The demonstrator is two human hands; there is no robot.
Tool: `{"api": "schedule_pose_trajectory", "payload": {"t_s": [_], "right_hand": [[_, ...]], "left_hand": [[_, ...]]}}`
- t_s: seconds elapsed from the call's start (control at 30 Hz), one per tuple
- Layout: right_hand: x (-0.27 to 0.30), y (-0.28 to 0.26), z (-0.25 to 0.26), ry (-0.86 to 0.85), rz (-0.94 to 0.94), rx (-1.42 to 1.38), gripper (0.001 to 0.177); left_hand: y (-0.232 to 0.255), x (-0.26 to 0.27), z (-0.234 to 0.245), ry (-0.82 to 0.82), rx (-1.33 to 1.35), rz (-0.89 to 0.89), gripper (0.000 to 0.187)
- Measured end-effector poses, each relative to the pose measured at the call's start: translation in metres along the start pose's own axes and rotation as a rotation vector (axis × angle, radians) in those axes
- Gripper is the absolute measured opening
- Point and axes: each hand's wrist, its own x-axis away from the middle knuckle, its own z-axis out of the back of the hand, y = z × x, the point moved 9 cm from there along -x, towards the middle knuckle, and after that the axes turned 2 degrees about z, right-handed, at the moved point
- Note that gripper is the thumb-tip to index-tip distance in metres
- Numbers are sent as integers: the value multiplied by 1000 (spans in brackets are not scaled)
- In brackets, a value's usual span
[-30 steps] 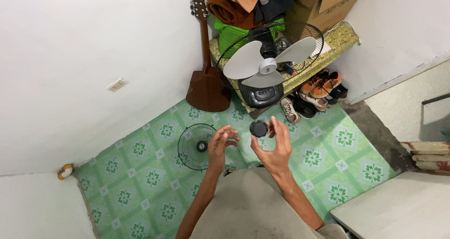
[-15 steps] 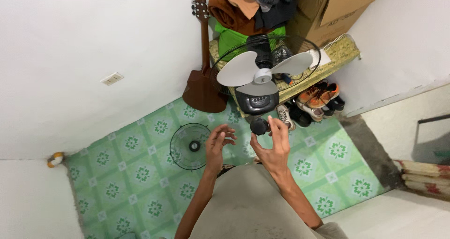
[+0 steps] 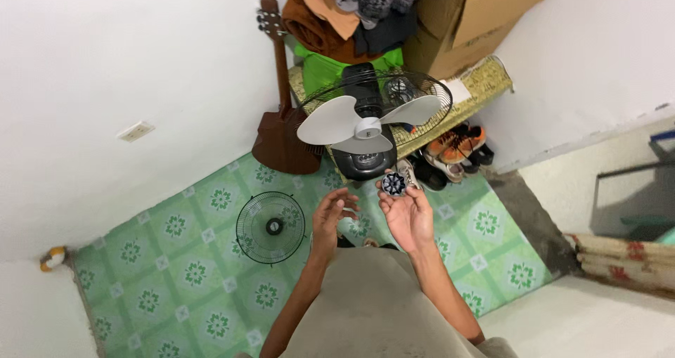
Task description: The person assembles a table fan by attaching the fan blades to the motor hub, securing them with a nut, and then attaching the front wire cage. The person handles the fan blades, a nut, and the fan cage during the process.
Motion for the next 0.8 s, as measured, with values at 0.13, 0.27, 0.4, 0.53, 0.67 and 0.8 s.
{"api": "schedule_pose_trajectory", "payload": {"t_s": [0.13, 0.27, 0.4, 0.53, 0.67, 0.8], "right_hand": [[-12, 4, 17, 68, 43, 2, 49], [-29, 15, 31, 109, 80, -36, 47], [-49, 27, 55, 245, 215, 112, 34], [-63, 45, 85, 440, 330, 337, 31], [-85, 55, 110, 570, 406, 331, 24], [-110, 56, 133, 675, 411, 366, 31]], "left_hand": [[20, -22, -2, -76, -42, -42, 36], [68, -41, 0, -154, -104, -166, 30], [158, -59, 8, -195, -378, -530, 21], [210, -141, 35, -163, -448, -434, 25], [219, -243, 22, -406, -561, -418, 24], [160, -327, 7, -579, -647, -244, 32]]}}
